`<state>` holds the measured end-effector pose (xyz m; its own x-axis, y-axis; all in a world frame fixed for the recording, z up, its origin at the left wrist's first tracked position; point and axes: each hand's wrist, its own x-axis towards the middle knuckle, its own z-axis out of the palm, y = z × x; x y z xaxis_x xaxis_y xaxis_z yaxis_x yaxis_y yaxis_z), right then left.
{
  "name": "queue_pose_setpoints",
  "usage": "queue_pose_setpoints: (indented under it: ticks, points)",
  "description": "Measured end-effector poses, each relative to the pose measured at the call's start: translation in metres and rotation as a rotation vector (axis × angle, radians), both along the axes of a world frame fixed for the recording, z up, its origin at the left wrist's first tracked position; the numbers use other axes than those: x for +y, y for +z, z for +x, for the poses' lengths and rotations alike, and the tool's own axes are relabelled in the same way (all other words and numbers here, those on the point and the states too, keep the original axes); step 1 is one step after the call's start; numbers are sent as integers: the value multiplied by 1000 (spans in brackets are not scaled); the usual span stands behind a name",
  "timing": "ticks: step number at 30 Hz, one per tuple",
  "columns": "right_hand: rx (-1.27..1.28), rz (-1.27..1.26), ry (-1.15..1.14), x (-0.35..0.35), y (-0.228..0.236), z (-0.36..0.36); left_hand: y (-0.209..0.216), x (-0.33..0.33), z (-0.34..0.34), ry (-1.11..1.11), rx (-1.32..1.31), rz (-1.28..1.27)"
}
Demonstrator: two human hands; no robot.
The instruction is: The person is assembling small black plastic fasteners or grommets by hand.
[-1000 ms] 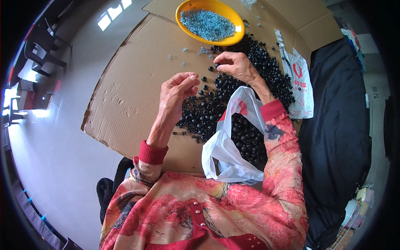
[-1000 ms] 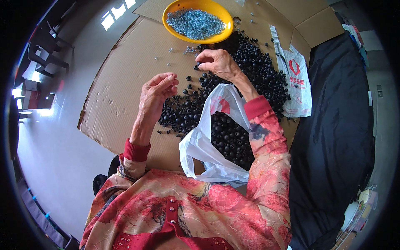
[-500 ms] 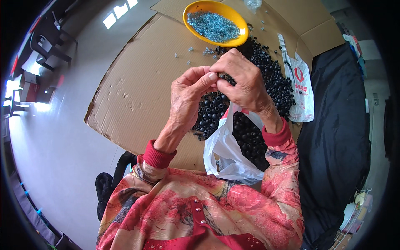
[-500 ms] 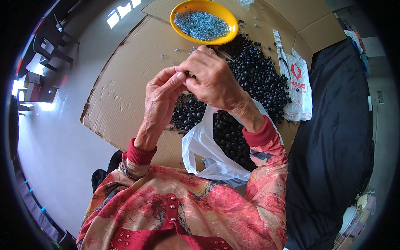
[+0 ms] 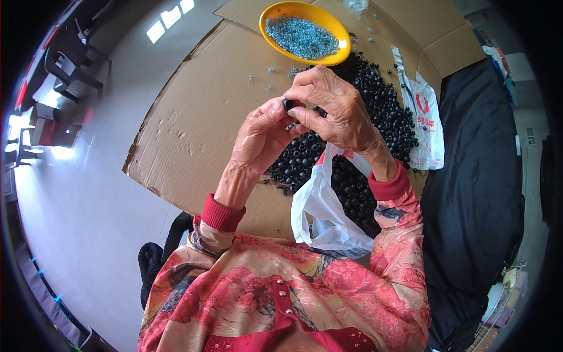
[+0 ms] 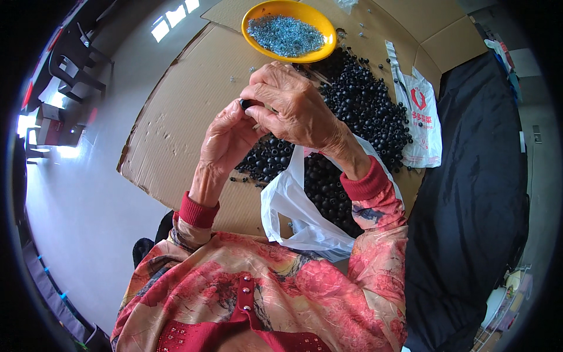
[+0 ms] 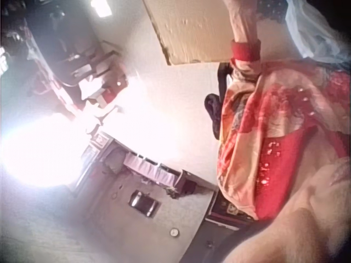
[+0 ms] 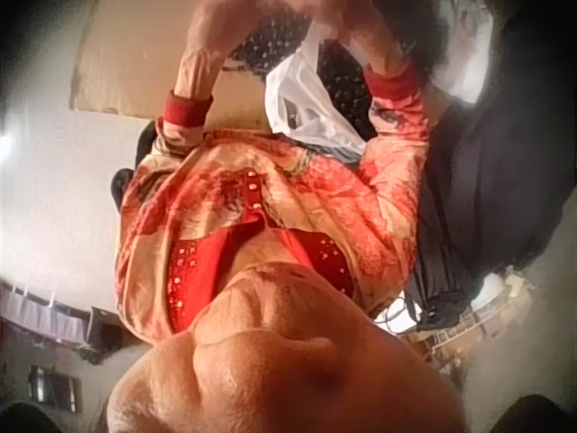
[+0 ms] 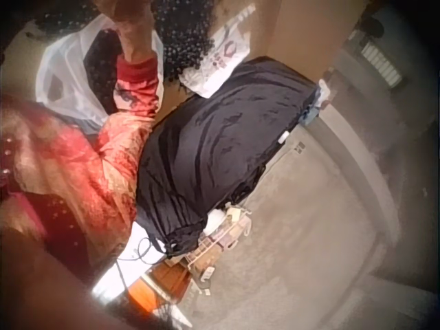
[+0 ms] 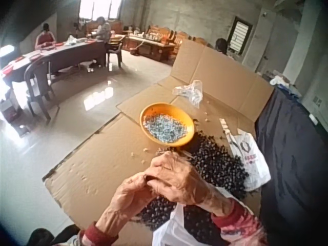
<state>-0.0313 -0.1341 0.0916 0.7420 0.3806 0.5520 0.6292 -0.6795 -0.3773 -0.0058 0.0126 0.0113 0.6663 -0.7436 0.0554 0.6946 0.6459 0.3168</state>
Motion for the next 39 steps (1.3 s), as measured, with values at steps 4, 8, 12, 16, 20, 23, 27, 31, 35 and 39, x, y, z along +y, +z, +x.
queue_pose_setpoints:
  ticks: [4,8,12,16,20,23,27,31,35,39]
  points:
    - [-45,-53,23,-1,-1,4,-7,-2,-2,-43,51,-23]
    - [-56,-97,15,-2,-4,3,-4,-5,-6,-55,144,-3]
    - [111,24,-77,-15,3,14,-10,11,18,164,43,31]
    - [328,71,-207,-36,-23,33,-16,26,32,271,10,139]
    - [388,-119,-113,-41,-76,53,-25,27,38,314,69,207]
    - [403,-188,-141,-33,-109,70,-34,29,41,339,101,261]
    - [313,-138,-134,-29,-131,86,-44,25,42,298,132,256]
    - [301,-293,-142,-24,-138,94,-48,23,41,229,171,180]
    - [622,-4,-223,-19,-104,82,-48,18,37,180,196,101]
    - [559,325,-155,-17,-58,63,-43,10,33,124,178,43]
